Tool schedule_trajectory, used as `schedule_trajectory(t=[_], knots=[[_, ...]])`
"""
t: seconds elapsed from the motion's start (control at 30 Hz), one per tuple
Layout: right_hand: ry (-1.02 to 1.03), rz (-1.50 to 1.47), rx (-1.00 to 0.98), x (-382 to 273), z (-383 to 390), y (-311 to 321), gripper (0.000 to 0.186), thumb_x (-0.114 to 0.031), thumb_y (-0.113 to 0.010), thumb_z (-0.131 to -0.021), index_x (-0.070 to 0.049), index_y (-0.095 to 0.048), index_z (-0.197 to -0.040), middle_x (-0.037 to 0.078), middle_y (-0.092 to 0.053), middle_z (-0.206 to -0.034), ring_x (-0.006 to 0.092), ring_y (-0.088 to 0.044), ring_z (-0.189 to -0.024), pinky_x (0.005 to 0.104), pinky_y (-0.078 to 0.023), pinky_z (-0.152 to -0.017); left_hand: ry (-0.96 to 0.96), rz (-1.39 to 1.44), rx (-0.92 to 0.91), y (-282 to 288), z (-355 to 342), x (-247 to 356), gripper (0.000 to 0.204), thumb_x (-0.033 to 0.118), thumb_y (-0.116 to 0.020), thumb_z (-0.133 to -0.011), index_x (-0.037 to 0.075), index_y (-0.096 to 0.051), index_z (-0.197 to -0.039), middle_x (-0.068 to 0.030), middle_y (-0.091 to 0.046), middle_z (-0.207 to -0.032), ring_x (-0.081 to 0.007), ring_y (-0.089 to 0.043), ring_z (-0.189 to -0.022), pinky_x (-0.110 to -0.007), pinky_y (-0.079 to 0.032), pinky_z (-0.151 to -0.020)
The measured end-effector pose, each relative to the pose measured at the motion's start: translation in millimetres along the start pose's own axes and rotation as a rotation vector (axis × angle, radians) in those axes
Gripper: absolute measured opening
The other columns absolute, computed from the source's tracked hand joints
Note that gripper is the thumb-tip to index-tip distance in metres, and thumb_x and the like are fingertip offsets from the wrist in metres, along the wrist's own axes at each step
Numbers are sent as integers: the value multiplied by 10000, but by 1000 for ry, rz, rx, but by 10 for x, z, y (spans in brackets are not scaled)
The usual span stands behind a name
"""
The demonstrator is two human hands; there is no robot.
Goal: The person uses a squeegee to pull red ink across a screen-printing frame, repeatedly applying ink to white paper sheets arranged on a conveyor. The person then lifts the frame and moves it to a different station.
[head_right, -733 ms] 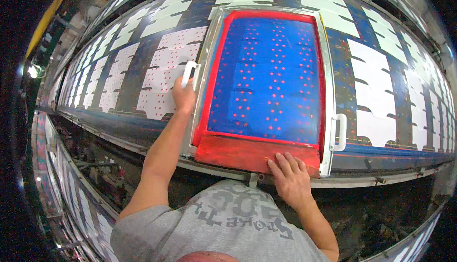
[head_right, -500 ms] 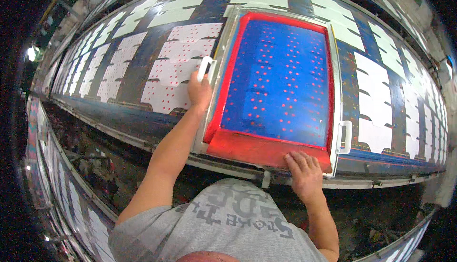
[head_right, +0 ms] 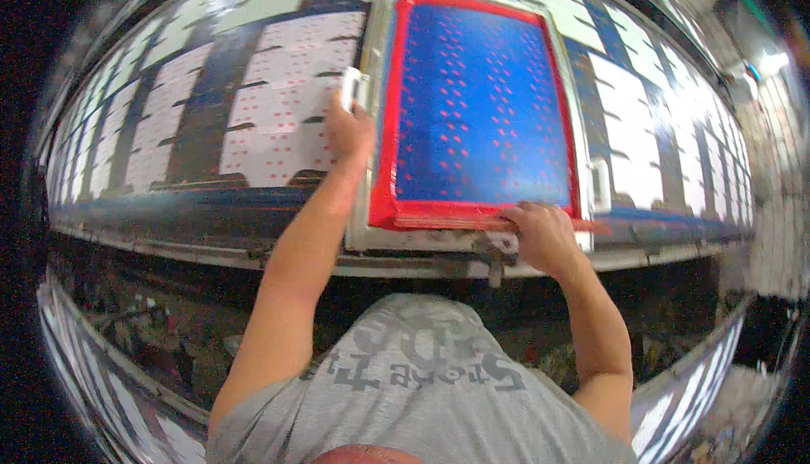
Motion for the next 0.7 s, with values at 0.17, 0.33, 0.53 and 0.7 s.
schedule_trajectory(t=[0.17, 0.33, 0.53, 0.7], knots=[[73, 5, 240, -92, 203, -104, 451, 3, -696, -818, -114, -776, -1246, 117, -763, -1161, 357, -726, -1086, 499, -562, -948, 4, 9, -54, -58, 0, -63, 507, 23, -675, -916, 15, -622, -1420, -243, -739, -1210, -438, -710, -1166, -525, -554, -1008], [103, 54, 316, -45, 98, -143, 492, -24, -708, -797, -131, -756, -1274, 89, -743, -1204, 319, -725, -1084, 461, -557, -974, 41, 89, -64, -47, -18, -29, 539, -7, -657, -899, 13, -617, -1435, -176, -762, -1202, -375, -749, -1113, -491, -572, -996], [189, 85, 367, 340, -643, 2, 443, -60, -702, -830, -147, -748, -1262, 85, -742, -1181, 324, -735, -1050, 475, -562, -949, 101, 136, -81, -14, 19, -9, 507, 12, -676, -944, 2, -607, -1447, -155, -774, -1204, -327, -751, -1102, -441, -562, -1010], [214, 116, 340, 843, -1727, 176, 363, -91, -713, -850, -152, -752, -1206, 127, -749, -1134, 365, -753, -994, 512, -610, -842, 54, 27, -124, 20, 9, 54, 530, -5, -653, -972, -27, -553, -1492, -193, -753, -1266, -323, -744, -1150, -438, -564, -1022]])
Point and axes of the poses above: each hand's wrist, its own z-axis away from the middle knuckle, its own y-axis out of the back of the hand, x = y × z, the point moved 8 cm from there along -z, towards the middle knuckle
